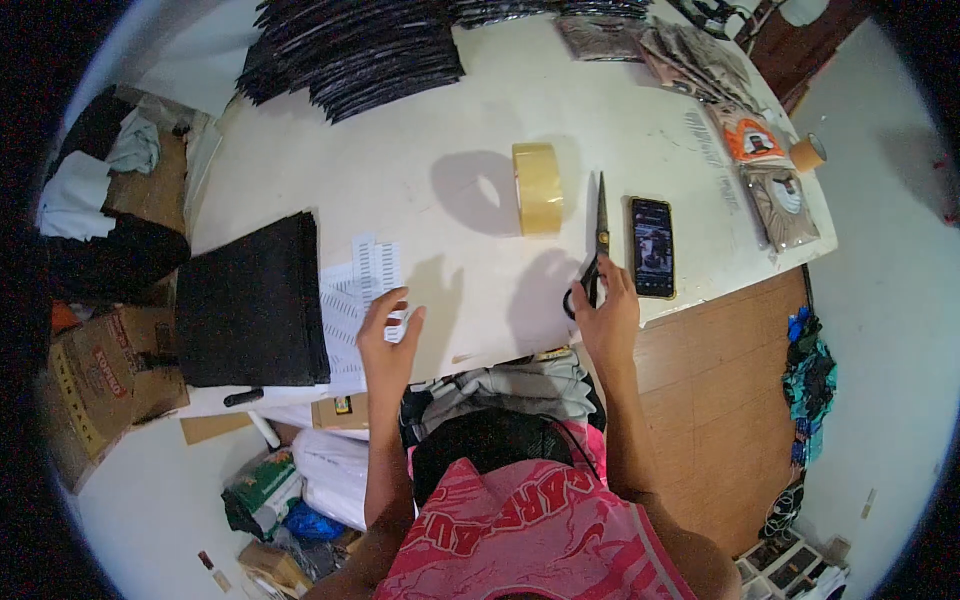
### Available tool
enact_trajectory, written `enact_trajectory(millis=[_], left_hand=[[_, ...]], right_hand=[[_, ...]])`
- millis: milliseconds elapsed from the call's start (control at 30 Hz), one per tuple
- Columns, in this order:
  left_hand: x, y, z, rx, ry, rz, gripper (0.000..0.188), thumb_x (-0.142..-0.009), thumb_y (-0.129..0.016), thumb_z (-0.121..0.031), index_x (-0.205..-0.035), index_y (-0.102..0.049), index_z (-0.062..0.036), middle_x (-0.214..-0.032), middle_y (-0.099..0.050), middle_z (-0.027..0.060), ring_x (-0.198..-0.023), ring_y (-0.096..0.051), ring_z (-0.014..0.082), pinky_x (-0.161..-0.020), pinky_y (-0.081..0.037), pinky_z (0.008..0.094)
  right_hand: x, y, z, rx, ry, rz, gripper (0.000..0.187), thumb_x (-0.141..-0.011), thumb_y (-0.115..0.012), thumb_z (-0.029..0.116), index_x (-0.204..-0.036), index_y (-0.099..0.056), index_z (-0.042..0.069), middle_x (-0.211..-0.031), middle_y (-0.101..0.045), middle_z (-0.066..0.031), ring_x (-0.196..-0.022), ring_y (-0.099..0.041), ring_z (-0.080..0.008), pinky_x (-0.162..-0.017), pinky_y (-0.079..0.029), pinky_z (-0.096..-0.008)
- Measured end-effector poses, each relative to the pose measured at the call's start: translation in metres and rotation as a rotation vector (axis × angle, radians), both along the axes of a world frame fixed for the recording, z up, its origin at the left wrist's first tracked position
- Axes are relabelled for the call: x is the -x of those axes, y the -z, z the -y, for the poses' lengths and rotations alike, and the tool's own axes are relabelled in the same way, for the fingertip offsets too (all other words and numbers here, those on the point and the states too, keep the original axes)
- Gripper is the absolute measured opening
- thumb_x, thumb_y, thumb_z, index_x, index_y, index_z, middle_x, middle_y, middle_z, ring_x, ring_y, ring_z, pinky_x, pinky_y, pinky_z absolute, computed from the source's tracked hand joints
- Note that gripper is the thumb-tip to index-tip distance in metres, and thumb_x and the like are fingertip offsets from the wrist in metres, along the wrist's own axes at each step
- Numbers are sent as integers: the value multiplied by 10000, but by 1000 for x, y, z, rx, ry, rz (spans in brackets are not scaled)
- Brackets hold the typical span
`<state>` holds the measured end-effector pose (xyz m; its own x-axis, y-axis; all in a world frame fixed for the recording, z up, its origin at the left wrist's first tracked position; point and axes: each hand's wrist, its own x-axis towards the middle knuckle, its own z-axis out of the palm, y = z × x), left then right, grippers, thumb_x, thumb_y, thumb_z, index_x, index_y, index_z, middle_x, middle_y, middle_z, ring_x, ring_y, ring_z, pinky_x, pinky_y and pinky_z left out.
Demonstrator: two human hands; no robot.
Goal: The recorder folds a shirt, places it into a black poly mailer, seals it with tape, and then uses scissors to cut and prepare a shipping label.
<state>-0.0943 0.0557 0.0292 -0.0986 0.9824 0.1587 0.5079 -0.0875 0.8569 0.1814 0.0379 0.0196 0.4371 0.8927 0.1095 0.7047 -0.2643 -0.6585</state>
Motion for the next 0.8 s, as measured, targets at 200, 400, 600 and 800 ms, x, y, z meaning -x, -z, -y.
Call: enact_trajectory(millis=[200, 400, 600, 800], left_hand=[[-47, 49, -5, -158, 197, -18, 325, -782, -727, -95, -1078, -628, -6, -1091, -630, 159, -985, -601, 318, -845, -476, 408], [-55, 67, -6, -248, 244, -64, 297, -764, -732, -114, -1038, -654, -33, -1149, -599, 134, -1071, -553, 334, -919, -431, 428], [-51, 65, -5, -190, 256, 15, 303, -769, -734, -112, -1052, -649, -41, -1168, -599, 133, -1107, -547, 328, -938, -425, 418], [-46, 68, -5, -211, 279, 154, 282, -788, -708, -67, -1059, -641, -25, -1178, -594, 152, -1115, -551, 339, -956, -425, 416]], right_hand=[[35, -47, -60, -488, 57, 32, 787, -705, -796, 324, -1317, -451, -31, -1107, -586, -186, -1042, -552, -346, -891, -438, -431], [52, -47, -110, -219, 76, 161, 1059, -613, -818, 481, -1380, -334, -64, -1028, -603, -220, -930, -600, -369, -804, -467, -466], [45, -75, -139, 110, 21, 294, 1026, -585, -814, 396, -1354, -352, -101, -878, -665, -231, -754, -678, -366, -640, -547, -415], [35, -94, -154, 248, -27, 347, 1001, -562, -817, 384, -1304, -352, -102, -812, -673, -214, -755, -676, -366, -659, -548, -415]])
